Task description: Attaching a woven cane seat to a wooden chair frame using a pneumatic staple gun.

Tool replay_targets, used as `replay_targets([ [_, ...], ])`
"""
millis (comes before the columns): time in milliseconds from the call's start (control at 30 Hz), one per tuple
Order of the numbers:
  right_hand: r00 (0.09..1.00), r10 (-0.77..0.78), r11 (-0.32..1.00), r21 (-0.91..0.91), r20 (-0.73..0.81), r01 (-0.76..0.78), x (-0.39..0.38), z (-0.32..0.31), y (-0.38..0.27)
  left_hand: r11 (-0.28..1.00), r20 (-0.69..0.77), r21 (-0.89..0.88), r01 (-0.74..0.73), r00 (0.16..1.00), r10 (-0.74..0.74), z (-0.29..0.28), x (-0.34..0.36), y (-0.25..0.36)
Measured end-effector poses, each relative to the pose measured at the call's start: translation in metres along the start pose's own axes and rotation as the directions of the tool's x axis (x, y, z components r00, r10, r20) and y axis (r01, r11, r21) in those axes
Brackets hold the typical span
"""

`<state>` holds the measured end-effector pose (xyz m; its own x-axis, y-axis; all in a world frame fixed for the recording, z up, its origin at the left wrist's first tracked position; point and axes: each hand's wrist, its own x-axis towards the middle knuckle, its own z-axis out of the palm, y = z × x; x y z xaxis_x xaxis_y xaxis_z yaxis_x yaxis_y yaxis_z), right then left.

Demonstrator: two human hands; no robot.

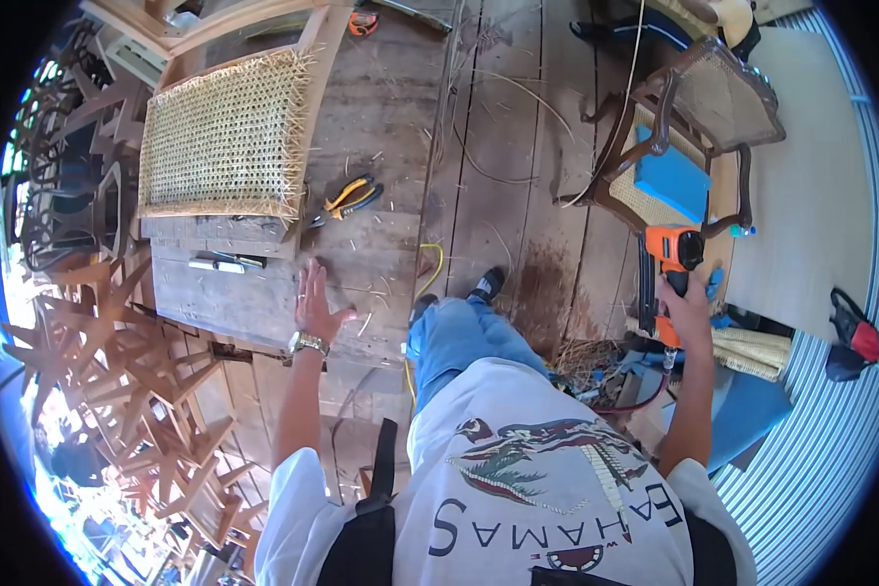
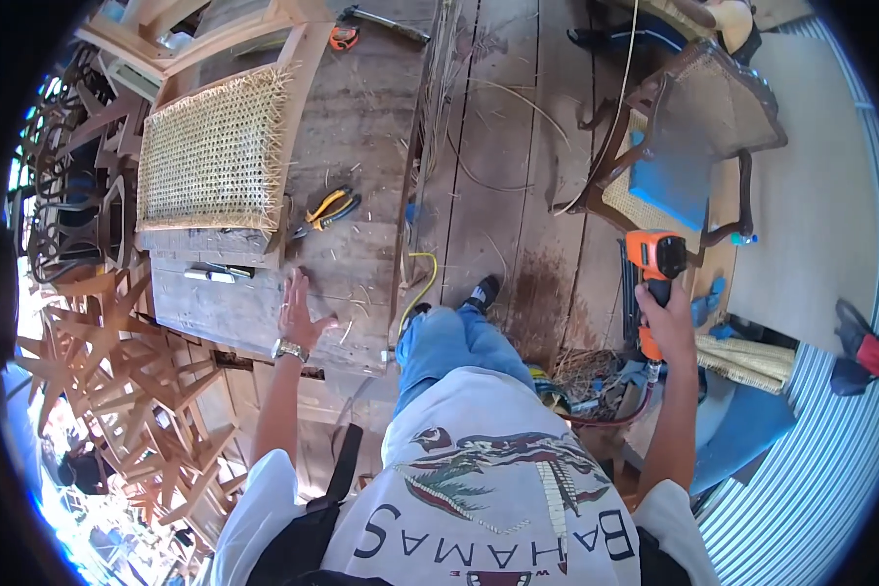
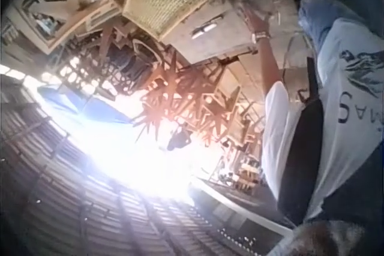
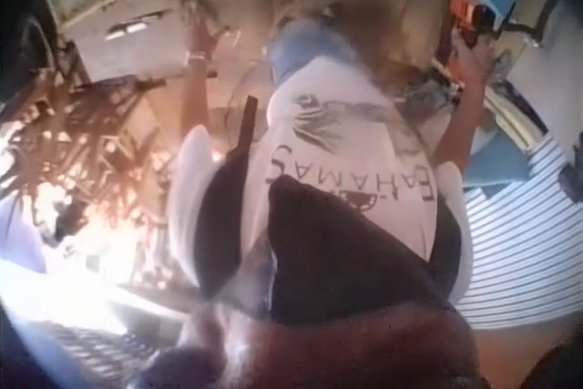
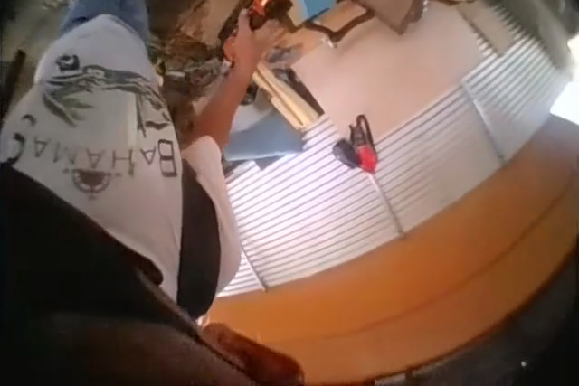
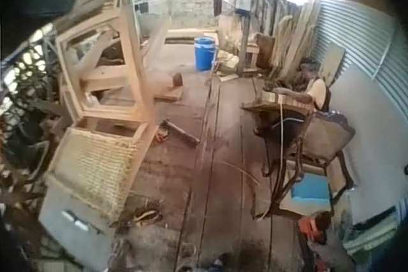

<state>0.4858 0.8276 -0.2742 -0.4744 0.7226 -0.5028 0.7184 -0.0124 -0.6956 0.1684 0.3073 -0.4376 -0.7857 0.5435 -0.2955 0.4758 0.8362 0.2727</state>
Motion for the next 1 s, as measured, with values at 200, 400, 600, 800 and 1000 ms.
replay_targets([
  [200,0.987,-0.161,0.984,-0.077,0.003,0.161,0.008,0.028,-0.073,0.997,0.043,-0.025,0.072,0.997,-0.071,-0.005,-0.004,0.005],
  [400,0.972,-0.206,0.977,0.081,0.109,0.198,0.030,0.041,-0.112,0.988,0.093,-0.012,0.153,0.984,-0.151,-0.009,0.004,0.013],
  [600,0.958,-0.211,0.967,-0.105,0.193,0.234,0.074,0.072,-0.157,0.974,0.117,-0.005,0.227,0.967,-0.225,-0.018,-0.001,0.024],
  [800,0.924,-0.160,0.947,-0.210,0.347,0.243,0.092,0.119,-0.220,0.874,0.481,-0.112,0.472,0.796,-0.368,-0.077,0.025,0.059],
  [1000,0.540,-0.427,0.540,-0.275,0.725,0.796,0.139,0.196,-0.250,0.484,0.203,-0.837,0.254,0.967,-0.156,-0.120,0.076,0.083],
])
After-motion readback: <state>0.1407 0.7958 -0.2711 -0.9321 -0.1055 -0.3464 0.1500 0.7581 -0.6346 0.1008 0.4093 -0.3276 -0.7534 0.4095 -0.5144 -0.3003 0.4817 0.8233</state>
